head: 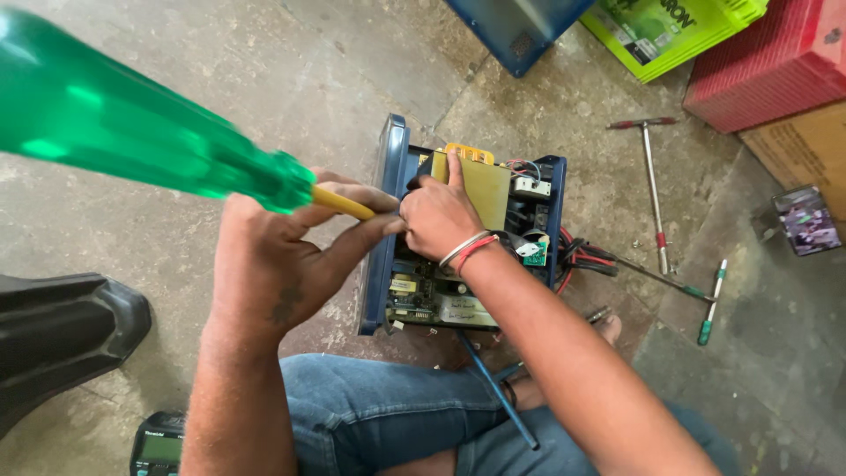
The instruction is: The person uses a green-handled screwdriver to loosen and tighten screws on a circuit board inside an open electronic device. They then remove the circuit board from the casing, inspect it, and place it back inside.
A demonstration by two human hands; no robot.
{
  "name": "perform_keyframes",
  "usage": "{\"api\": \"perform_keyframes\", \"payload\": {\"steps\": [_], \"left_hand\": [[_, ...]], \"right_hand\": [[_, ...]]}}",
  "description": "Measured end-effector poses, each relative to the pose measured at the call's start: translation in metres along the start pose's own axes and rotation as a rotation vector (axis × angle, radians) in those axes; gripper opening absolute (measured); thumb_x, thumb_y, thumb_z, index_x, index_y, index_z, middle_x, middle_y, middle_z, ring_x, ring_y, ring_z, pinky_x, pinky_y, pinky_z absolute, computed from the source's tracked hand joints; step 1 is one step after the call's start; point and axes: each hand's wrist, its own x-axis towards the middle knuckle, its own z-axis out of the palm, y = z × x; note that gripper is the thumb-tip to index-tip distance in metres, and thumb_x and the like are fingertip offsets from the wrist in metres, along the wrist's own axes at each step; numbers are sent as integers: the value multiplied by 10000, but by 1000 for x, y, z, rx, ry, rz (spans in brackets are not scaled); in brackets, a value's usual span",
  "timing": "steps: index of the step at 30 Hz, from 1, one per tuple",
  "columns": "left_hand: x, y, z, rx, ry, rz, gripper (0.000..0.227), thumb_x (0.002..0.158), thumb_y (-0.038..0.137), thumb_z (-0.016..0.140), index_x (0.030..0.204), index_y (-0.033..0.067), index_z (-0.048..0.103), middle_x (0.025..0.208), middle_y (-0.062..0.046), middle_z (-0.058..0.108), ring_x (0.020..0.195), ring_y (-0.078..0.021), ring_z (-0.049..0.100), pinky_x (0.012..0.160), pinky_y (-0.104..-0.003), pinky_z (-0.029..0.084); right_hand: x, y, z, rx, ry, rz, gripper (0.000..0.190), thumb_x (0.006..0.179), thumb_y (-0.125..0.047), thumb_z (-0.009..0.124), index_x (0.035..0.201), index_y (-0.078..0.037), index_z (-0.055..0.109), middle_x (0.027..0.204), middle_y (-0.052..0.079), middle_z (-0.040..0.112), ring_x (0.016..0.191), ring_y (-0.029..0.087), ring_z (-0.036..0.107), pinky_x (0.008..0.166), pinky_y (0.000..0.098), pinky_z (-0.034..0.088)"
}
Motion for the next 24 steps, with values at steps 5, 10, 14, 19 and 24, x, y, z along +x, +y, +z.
{"api": "perform_keyframes", "payload": {"steps": [5, 10, 14, 19, 24], "left_hand": [[-3, -3, -16, -166, 119, -32, 167, 897, 106, 879, 1020, 69, 772, 972, -45, 771, 886, -153, 749, 774, -280, 578], [-11, -7, -22, -291, 183, -42, 177, 919, 56, 871, 1061, 48, 764, 1018, -58, 771, 913, -144, 741, 807, -255, 569], [-11, -10, -22, -325, 196, -22, 189, 932, 39, 866, 1082, 46, 752, 1020, -65, 763, 957, -140, 737, 844, -251, 576], [-9, -5, -22, -313, 194, -87, 196, 903, 42, 867, 1062, 46, 752, 1023, -55, 756, 917, -121, 725, 810, -237, 570], [-8, -5, -20, -282, 176, -73, 197, 943, 55, 884, 1098, 52, 763, 1003, -50, 764, 932, -112, 734, 821, -224, 584]], "right_hand": [[1, -11, 16, -36, 48, 89, 236, 729, -183, 626, 884, -115, 791, 939, 69, 746, 1195, 298, 575, 1113, 807, 27], [0, -26, 23, -134, 58, 188, 276, 880, -257, 580, 931, -117, 812, 1038, 123, 760, 1335, 329, 516, 1114, 796, 31], [-4, -35, 14, -94, -9, 206, 278, 907, -225, 552, 937, -128, 811, 987, 70, 775, 1375, 337, 490, 1133, 828, 1], [-1, -37, 20, -63, 126, 218, 282, 884, -217, 553, 917, -108, 812, 941, 95, 776, 1376, 353, 469, 1111, 827, -18], [2, -35, 24, -98, 47, 260, 282, 849, -174, 548, 913, -68, 802, 973, 101, 769, 1437, 339, 423, 1122, 800, -30]]}}
